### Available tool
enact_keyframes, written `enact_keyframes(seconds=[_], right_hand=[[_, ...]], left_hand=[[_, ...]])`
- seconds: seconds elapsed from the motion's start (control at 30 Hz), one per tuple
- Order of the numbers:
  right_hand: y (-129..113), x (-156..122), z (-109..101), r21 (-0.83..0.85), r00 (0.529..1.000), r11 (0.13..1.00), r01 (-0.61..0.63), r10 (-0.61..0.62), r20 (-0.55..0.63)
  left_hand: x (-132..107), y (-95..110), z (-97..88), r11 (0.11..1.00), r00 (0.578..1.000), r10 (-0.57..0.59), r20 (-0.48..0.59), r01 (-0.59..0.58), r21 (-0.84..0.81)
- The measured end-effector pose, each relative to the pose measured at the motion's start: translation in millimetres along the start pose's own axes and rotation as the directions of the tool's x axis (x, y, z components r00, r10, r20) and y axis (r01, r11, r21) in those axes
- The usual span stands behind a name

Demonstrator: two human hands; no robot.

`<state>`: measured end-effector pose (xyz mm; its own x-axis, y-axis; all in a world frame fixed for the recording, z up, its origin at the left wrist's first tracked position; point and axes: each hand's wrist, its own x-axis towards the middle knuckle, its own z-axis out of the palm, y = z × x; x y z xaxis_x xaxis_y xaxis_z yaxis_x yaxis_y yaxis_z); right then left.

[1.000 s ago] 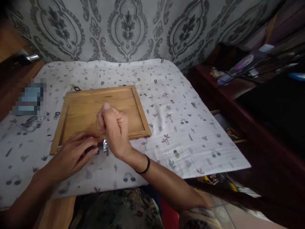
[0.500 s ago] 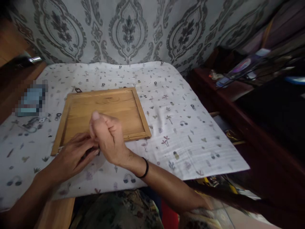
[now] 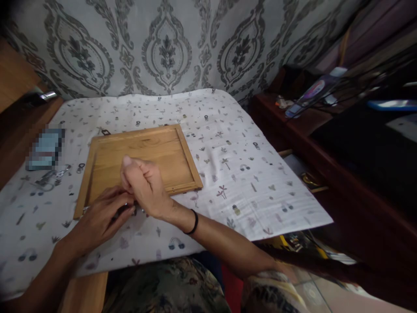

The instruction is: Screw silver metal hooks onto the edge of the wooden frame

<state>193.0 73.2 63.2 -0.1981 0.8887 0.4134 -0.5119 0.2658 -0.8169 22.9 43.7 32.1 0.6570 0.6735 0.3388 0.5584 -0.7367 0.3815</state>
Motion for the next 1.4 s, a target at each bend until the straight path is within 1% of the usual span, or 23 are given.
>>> enact_keyframes(seconds=[0.27, 0.37, 0.47, 0.57, 0.67, 0.8, 0.93, 1.07, 1.3, 1.4], right_hand=[[2.5, -1.4, -2.7, 0.007, 0.998, 1.000, 0.030, -0.029, -0.058], [3.0, -0.1, -4.9, 0.006, 0.997, 1.000, 0.008, -0.007, -0.074], [1.9, 2.5, -7.8, 0.021, 0.991, 1.000, -0.019, 0.021, -0.131], [0.1, 3.7, -10.1, 0.063, 0.985, 0.998, -0.001, 0.012, -0.173], [-0.5, 2.1, -10.7, 0.099, 0.987, 0.995, 0.023, -0.007, -0.160], [0.1, -0.4, -9.8, 0.104, 0.988, 0.994, 0.026, -0.010, -0.151], [-0.5, 0.2, -8.5, 0.090, 0.987, 0.996, 0.013, 0.002, -0.158], [-0.6, 0.4, -7.2, 0.059, 0.987, 0.998, -0.031, 0.040, -0.156], [0.8, -2.5, -6.3, 0.015, 0.988, 0.999, -0.031, 0.033, -0.148], [1.0, -2.7, -6.3, 0.031, 0.990, 1.000, -0.006, 0.010, -0.138]], left_hand=[[-0.3, 1.1, 0.8, 1.000, 1.000, 0.013, -0.012, -0.013, 0.019], [-0.2, 3.1, 0.6, 1.000, 1.000, -0.007, -0.007, 0.008, 0.028], [0.6, 5.3, -0.9, 0.999, 0.999, -0.036, 0.008, 0.036, 0.020], [1.5, 6.6, -2.0, 0.999, 0.999, -0.046, 0.018, 0.045, 0.019], [2.2, 6.8, -2.1, 0.998, 0.998, -0.059, 0.024, 0.059, 0.013], [3.2, 6.4, -2.1, 0.998, 0.998, -0.058, 0.026, 0.058, -0.002], [3.5, 6.0, -2.7, 0.998, 0.998, -0.056, 0.031, 0.056, -0.007], [2.3, 5.0, -2.4, 0.998, 0.998, -0.060, 0.036, 0.060, 0.006], [1.6, 4.4, -1.8, 0.999, 0.999, -0.042, 0.030, 0.041, 0.007], [2.2, 4.8, -2.9, 0.999, 0.999, -0.030, 0.044, 0.029, 0.018]])
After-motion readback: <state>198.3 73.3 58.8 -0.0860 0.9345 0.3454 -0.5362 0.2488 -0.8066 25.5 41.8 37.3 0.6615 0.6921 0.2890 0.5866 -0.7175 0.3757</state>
